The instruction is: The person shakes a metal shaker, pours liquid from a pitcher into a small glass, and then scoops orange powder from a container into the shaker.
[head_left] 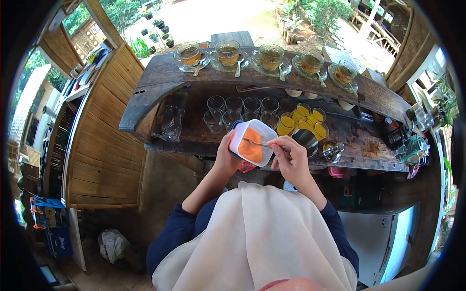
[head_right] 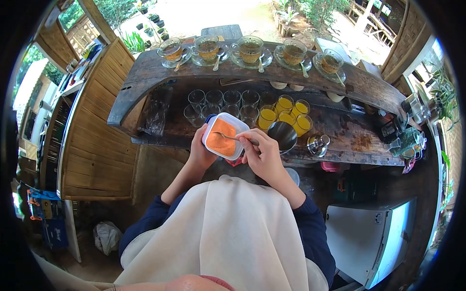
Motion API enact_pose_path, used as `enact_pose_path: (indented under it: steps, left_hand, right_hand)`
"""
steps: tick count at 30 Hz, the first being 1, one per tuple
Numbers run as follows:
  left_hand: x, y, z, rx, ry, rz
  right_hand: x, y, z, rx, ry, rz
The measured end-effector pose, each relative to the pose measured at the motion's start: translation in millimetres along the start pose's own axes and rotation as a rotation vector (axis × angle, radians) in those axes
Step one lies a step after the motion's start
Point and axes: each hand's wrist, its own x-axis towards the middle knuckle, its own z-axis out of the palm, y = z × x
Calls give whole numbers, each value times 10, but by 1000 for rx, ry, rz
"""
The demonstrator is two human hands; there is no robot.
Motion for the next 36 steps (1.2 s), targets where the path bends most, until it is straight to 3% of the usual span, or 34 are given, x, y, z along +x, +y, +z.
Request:
enact_pose_path:
  steps: [3,5,8,14,21,26,36]
  left_hand:
    - [3,-14,-1,2,1,2]
    - [-3,-13,13,13,-3,13]
    - [-24,8,32,41,8,14]
    - [-29,7,2,40,65,0]
    - [-70,-15,29,29,38,-14]
    - [-72,-24,18,15,30,6]
    - [-85,28,51,16,16,21]
  right_hand:
    - [26,72,22,32,89,-162]
    - [52,126,-21,-239,138,-347]
    - [52,200,-72,-434,68,-372]
    - [-6,171,-91,-407,-45,-312]
    - [22,161,-20,-162,-13,-240]
    - [64,197,-45,-357,114,-377]
    - [33,232,-94,-434,71,-350]
